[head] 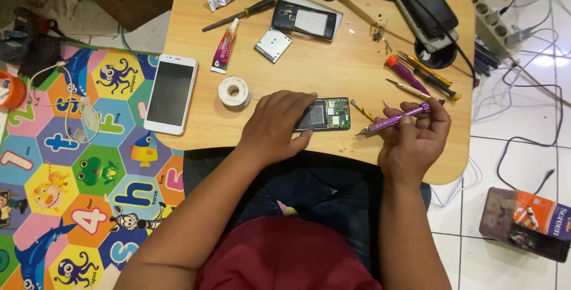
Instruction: Repairing a mobile phone motherboard by unscrewing components and soldering.
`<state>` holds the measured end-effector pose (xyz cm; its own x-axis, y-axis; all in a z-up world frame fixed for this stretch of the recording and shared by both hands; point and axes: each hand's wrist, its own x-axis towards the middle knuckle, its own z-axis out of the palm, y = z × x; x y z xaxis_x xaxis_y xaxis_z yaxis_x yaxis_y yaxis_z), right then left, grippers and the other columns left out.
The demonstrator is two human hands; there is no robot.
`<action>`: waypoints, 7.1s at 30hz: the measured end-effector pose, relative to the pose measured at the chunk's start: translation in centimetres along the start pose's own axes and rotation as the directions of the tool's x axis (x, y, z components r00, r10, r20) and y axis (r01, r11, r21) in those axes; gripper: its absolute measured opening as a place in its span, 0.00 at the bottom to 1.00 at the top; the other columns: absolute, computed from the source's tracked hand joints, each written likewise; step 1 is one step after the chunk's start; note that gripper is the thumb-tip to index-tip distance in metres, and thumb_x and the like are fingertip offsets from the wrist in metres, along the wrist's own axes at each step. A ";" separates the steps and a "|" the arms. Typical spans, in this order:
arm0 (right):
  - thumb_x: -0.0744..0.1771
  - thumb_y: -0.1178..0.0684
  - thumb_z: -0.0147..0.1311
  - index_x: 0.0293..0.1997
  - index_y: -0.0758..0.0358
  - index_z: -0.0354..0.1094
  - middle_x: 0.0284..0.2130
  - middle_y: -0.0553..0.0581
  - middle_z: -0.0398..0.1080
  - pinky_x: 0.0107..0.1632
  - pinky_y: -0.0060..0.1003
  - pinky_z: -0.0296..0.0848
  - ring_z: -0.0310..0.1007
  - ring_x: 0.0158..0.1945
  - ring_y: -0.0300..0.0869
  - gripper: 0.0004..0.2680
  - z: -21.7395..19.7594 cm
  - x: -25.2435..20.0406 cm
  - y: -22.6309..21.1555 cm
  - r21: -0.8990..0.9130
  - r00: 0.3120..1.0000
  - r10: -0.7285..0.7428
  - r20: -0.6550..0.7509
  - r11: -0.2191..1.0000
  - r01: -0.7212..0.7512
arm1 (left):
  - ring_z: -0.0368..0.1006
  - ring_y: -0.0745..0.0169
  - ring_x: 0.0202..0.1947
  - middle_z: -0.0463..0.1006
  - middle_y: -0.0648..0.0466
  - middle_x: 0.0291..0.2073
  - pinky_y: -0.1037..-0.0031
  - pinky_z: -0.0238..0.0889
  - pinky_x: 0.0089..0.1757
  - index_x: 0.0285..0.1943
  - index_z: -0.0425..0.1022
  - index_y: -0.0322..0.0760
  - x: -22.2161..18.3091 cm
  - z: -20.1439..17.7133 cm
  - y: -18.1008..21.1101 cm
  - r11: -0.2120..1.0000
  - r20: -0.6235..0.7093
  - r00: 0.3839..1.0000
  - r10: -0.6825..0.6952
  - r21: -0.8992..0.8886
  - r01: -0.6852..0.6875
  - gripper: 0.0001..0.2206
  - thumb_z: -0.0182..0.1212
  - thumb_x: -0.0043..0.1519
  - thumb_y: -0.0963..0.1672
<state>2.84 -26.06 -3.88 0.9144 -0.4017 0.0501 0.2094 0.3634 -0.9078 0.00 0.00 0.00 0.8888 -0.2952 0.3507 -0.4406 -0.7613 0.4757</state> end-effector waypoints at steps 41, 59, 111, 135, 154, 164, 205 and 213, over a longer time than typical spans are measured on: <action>0.63 0.60 0.67 0.53 0.72 0.73 0.53 0.67 0.74 0.60 0.50 0.62 0.71 0.53 0.57 0.14 1.4 0.7 -3.5 -0.765 0.738 -0.286 0.611 0.026 0.643 | 0.74 0.52 0.49 0.78 0.51 0.50 0.63 0.63 0.49 0.56 0.74 0.38 -4.4 -2.9 1.3 0.991 -0.252 0.968 0.020 0.131 0.013 0.18 0.69 0.57 0.43; 0.68 0.52 0.57 0.55 0.67 0.67 0.37 0.62 0.72 0.33 0.35 0.77 0.76 0.35 0.44 0.13 14.7 14.3 0.1 -0.184 0.819 0.561 0.118 0.823 -0.537 | 0.72 0.40 0.43 0.69 0.42 0.45 0.59 0.68 0.43 0.61 0.74 0.30 -3.6 -3.9 -5.8 0.971 -0.263 0.958 -0.111 0.179 0.161 0.27 0.71 0.51 0.43; 0.64 0.61 0.67 0.30 0.61 0.78 0.21 0.49 0.65 0.49 0.45 0.54 0.58 0.24 0.42 0.03 8.2 -2.7 -20.8 -0.138 0.174 -0.312 0.934 0.134 0.981 | 0.69 0.54 0.34 0.72 0.53 0.35 0.65 0.62 0.42 0.44 0.77 0.37 3.7 -11.9 11.2 0.915 -0.056 0.956 0.289 -0.278 -0.293 0.12 0.65 0.55 0.47; 0.70 0.59 0.41 0.49 0.63 0.66 0.48 0.61 0.62 0.57 0.52 0.59 0.56 0.49 0.49 0.07 2.7 2.3 -12.9 -0.147 0.491 -0.631 0.601 0.516 0.844 | 0.73 0.65 0.34 0.80 0.53 0.35 0.76 0.66 0.37 0.50 0.83 0.36 3.8 -6.6 4.8 0.914 -0.182 0.980 -0.083 -0.407 0.002 0.08 0.67 0.63 0.40; 0.66 0.60 0.57 0.47 0.64 0.71 0.49 0.62 0.74 0.45 0.29 0.81 0.77 0.40 0.40 0.07 -3.7 4.1 -1.0 0.464 0.930 0.183 0.318 0.826 -0.321 | 0.76 0.53 0.39 0.77 0.58 0.34 0.65 0.71 0.41 0.47 0.82 0.57 2.4 2.6 -4.4 0.960 -0.209 0.950 0.234 0.205 -0.191 0.06 0.65 0.62 0.48; 0.69 0.54 0.51 0.55 0.67 0.70 0.50 0.64 0.74 0.51 0.36 0.82 0.81 0.44 0.47 0.11 -6.9 6.0 2.5 0.569 0.886 0.202 0.417 0.703 -0.428 | 0.76 0.54 0.42 0.77 0.60 0.36 0.65 0.70 0.42 0.49 0.81 0.55 2.2 2.6 -4.4 0.971 -0.188 0.967 0.175 0.194 -0.138 0.07 0.63 0.64 0.50; 0.67 0.62 0.54 0.50 0.68 0.55 0.50 0.83 0.68 0.49 0.52 0.85 0.81 0.44 0.61 0.11 -3.1 0.4 0.4 0.194 0.921 -0.062 0.384 0.981 -0.015 | 0.77 0.57 0.43 0.79 0.62 0.36 0.67 0.71 0.43 0.51 0.82 0.60 2.3 2.1 -4.1 0.977 -0.165 0.968 0.189 0.129 -0.169 0.09 0.64 0.64 0.47; 0.68 0.62 0.51 0.50 0.68 0.56 0.46 0.82 0.70 0.45 0.47 0.86 0.82 0.41 0.60 0.09 -2.8 0.1 0.6 0.251 0.933 -0.044 0.358 0.967 -0.050 | 0.78 0.56 0.40 0.79 0.60 0.35 0.67 0.72 0.43 0.42 0.80 0.50 2.7 1.2 -3.6 0.966 -0.166 0.952 0.256 0.072 -0.247 0.03 0.67 0.61 0.45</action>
<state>2.05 -28.27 -5.57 0.9676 -0.0904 0.2359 0.2434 0.5828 -0.7753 4.08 1.26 -1.69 0.7130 -0.3802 0.5892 -0.6359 -0.7047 0.3147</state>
